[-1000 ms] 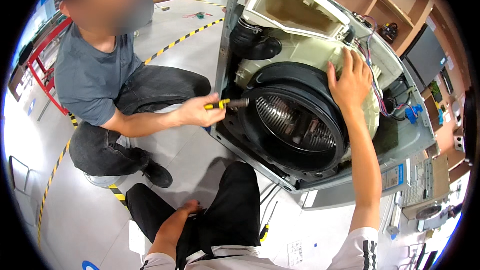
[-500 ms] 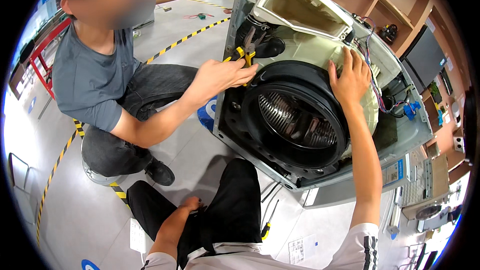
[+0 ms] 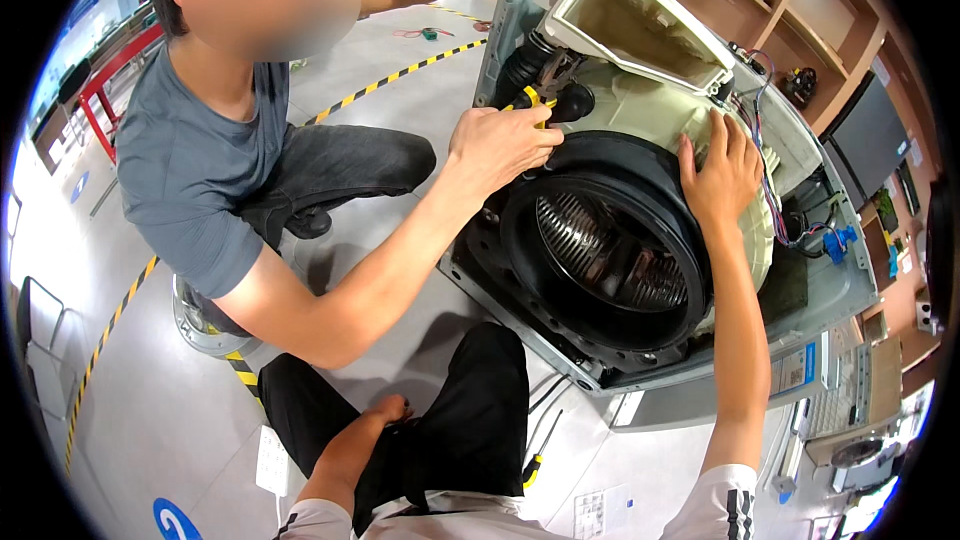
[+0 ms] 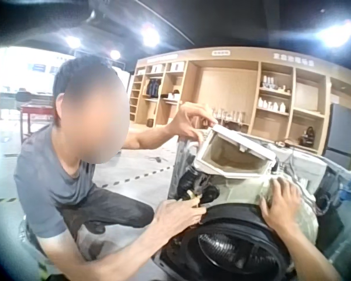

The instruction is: The person works on the internal components of an appliance, using pliers to manipulate a black rubber hose and then lifting a large white plastic component.

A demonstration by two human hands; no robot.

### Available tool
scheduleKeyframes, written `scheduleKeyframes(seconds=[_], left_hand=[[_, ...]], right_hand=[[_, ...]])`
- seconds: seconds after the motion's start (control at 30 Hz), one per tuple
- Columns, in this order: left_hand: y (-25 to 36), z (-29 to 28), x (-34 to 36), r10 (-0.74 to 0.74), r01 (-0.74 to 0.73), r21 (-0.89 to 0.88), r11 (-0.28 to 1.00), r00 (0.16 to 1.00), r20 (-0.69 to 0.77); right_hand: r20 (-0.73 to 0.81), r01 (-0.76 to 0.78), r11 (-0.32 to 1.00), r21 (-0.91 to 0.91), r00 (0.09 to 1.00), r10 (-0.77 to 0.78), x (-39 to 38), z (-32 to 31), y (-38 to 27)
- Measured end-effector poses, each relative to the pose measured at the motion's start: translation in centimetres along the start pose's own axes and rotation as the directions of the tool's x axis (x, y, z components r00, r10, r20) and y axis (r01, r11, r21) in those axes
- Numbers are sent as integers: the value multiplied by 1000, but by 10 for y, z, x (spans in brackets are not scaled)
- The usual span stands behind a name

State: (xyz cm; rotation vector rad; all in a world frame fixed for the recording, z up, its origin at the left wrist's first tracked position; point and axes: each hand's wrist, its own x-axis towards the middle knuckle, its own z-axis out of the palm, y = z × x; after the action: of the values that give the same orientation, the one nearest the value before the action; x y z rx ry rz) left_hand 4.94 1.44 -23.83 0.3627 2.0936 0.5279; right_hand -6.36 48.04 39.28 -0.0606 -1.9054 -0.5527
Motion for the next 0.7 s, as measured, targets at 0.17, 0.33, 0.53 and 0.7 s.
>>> scheduleKeyframes(seconds=[0.17,0.33,0.53,0.7], left_hand=[[-11,8,6,36,-33,73,997,999,-33],[-14,12,15,23,-19,109,994,999,-37],[-17,17,12,38,-32,140,990,998,-42],[-6,19,16,73,-65,158,985,996,-48]], right_hand=[[2,-5,1000,8,1000,5,1,0,-2],[-6,-2,1000,12,1000,2,1,1,1],[-11,0,1000,24,1000,0,1,0,-1],[-2,7,1000,15,1000,-7,-1,-1,2]])
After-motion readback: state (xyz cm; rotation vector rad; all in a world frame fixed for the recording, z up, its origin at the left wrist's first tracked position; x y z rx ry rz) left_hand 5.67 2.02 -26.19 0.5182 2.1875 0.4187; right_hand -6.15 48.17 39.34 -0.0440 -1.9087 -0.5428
